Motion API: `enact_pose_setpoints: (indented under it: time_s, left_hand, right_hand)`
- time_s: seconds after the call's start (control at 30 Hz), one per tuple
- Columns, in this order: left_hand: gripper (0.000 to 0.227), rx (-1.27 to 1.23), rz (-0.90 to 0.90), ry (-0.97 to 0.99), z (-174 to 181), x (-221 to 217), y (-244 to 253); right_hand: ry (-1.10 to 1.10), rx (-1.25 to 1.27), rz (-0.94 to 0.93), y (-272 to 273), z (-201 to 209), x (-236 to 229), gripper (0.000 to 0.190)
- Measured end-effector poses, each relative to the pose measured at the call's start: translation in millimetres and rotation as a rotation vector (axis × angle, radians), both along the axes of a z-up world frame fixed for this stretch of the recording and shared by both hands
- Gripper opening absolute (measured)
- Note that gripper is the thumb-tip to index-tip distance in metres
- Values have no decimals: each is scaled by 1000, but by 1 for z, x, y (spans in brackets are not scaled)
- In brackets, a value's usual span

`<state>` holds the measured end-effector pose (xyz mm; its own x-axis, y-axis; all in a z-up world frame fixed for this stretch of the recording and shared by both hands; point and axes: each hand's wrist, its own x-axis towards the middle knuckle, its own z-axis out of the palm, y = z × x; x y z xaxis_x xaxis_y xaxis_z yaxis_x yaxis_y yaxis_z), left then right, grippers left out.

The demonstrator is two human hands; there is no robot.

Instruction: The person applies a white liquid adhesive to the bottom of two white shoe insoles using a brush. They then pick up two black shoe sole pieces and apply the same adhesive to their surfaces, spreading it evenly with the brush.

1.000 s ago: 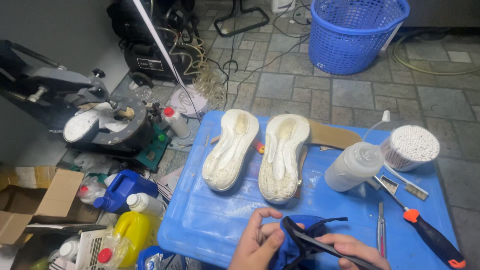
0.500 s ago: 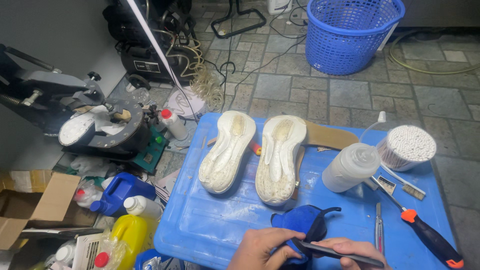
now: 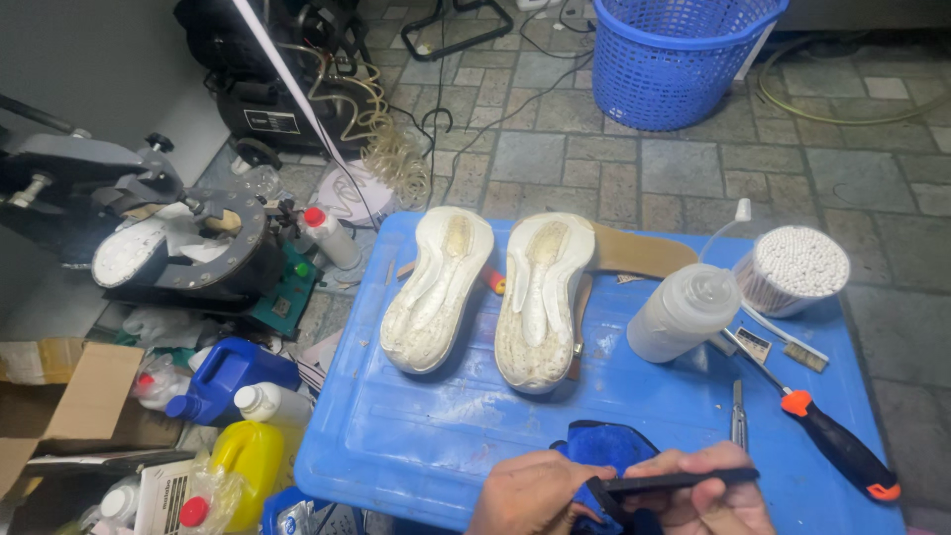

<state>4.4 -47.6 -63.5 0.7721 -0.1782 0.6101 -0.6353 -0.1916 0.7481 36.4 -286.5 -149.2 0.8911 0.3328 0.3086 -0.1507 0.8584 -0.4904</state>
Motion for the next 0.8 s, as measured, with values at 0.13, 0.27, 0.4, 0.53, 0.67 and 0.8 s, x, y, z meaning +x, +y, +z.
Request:
enact_pose_setpoints:
  time_s: [0.13, 0.27, 0.4, 0.53, 0.67, 0.8]
  left_hand:
    - [23, 158, 34, -63, 14, 2, 2]
    - [17, 336, 19, -57, 20, 1, 5]
    - [19, 397, -36, -57, 28, -1, 8]
    - [18, 362, -1, -23, 34, -4, 13]
    - [17, 202, 244, 195, 36, -11, 28]
    - [16, 59, 422, 274, 31, -19, 18]
  right_hand:
    - [40, -138, -110, -7, 2, -3, 25]
    - [-262, -506, -227, -37, 23, 6, 24]
    - [-280, -646, -321, -46, 38, -10, 21]
    - [-184, -517, -322, -47, 39, -9, 21]
    - [63, -325, -446, -62, 49, -5, 22]
    - [127, -225, -384, -58, 49, -8, 25]
